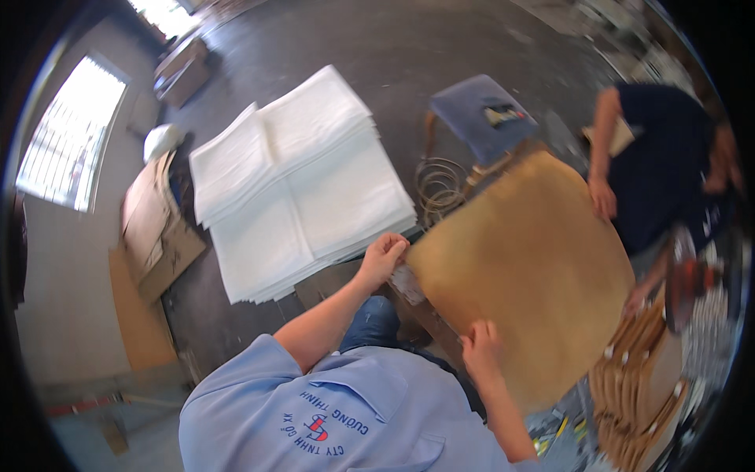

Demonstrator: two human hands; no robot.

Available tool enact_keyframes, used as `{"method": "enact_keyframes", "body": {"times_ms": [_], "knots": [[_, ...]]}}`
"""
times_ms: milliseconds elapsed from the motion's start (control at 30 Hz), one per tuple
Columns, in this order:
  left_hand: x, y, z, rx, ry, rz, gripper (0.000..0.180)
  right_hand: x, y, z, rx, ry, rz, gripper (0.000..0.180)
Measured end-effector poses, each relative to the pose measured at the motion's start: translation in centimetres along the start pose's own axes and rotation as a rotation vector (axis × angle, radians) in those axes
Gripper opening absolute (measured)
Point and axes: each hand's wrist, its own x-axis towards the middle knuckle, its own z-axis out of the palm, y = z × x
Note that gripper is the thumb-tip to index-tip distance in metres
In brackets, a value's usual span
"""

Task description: The person places a brown fabric sheet over a wooden chair frame, then covers it with a white foam layer. They use a pneumatic staple gun to secure the foam and fabric to the frame while a coworker assists by holding the materials.

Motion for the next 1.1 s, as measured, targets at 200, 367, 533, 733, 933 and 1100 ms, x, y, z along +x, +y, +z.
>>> {"method": "enact_keyframes", "body": {"times_ms": [200,367,533,733,933,1100], "knots": [[-6.3,-3.7,-10.5,-0.112,0.392,-0.190,0.020,0.0,0.7,0.1,-0.059,-0.016,-0.032,0.030],[-7.5,-4.1,-20.5,0.381,0.376,-0.434,0.026,1.3,-0.9,0.0,-0.068,-0.050,0.062,0.031],[-2.6,-3.0,-30.1,0.665,0.365,-0.516,0.042,1.8,-0.2,1.3,-0.250,-0.113,0.207,0.030],[12.7,-6.3,-44.6,1.017,0.526,-0.399,0.096,-0.1,-2.7,1.0,-0.472,-0.305,0.529,0.045],[31.3,-6.7,-60.7,1.386,0.832,-0.190,0.122,2.7,-7.0,2.4,-0.547,-0.365,0.711,0.042],[36.0,-7.8,-68.6,1.507,1.033,-0.276,0.095,11.4,-5.2,3.6,-0.636,-0.484,0.727,0.040]]}}
